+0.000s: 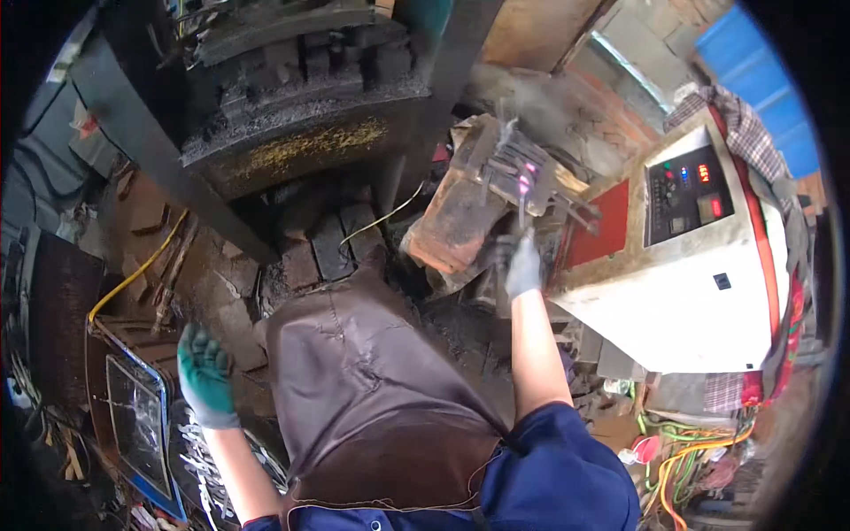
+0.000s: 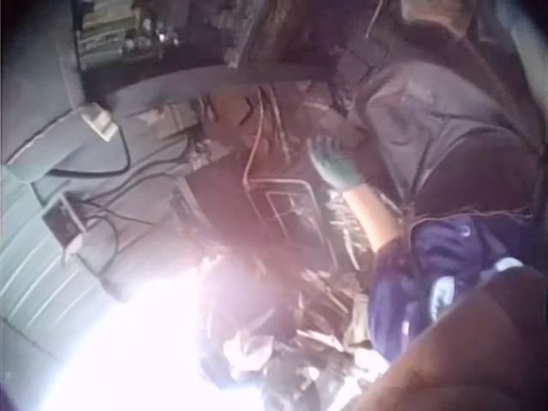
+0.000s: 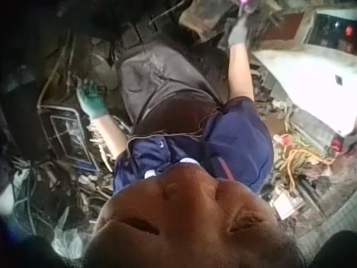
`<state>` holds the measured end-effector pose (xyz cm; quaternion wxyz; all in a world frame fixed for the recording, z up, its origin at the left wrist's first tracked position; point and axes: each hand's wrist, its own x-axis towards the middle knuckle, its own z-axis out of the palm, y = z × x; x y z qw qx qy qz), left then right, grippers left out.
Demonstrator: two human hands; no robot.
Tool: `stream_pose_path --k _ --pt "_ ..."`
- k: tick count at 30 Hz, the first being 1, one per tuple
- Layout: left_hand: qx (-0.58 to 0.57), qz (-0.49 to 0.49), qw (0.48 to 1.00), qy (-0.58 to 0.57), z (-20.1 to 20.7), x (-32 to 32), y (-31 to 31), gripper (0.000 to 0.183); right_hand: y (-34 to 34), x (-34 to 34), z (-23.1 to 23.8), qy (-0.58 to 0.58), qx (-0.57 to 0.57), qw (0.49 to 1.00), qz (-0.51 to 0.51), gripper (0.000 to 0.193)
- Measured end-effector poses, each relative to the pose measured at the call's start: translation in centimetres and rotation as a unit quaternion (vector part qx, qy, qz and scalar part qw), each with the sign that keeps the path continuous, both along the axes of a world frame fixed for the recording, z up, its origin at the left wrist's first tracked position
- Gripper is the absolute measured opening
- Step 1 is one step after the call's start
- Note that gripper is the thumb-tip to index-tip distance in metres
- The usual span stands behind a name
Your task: The person heats metal pieces in a heater, stamps each heated piece in a press machine, and gathers metal pieces from a container by hand.
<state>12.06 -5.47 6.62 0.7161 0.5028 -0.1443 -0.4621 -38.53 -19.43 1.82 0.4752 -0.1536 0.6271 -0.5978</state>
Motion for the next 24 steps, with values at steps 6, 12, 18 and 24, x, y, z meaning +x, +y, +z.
stream_pose_path --k 6,12,18,24 --pt "-0.035 -0.126 0.991 0.011 1.0 -2.8 -1.6 0.041 -1.7 2.7 1.6 0.023 -0.066 0.998 0.0 0.033" --pt "-0.012 -0.214 0.972 -0.096 5.8 -6.8 -11.3 0.038 5.7 2.9 2.8 -0.036 -0.184 0.97 0.152 0.024" --pt "-0.011 -0.285 0.956 -0.066 11.8 -9.4 -24.8 0.046 -1.9 11.9 11.3 0.025 -0.179 0.948 0.263 0.034" --pt "-0.024 -0.269 0.957 -0.102 13.0 -12.3 -30.0 0.04 -8.1 17.8 14.2 0.03 -0.188 0.923 0.336 0.033"
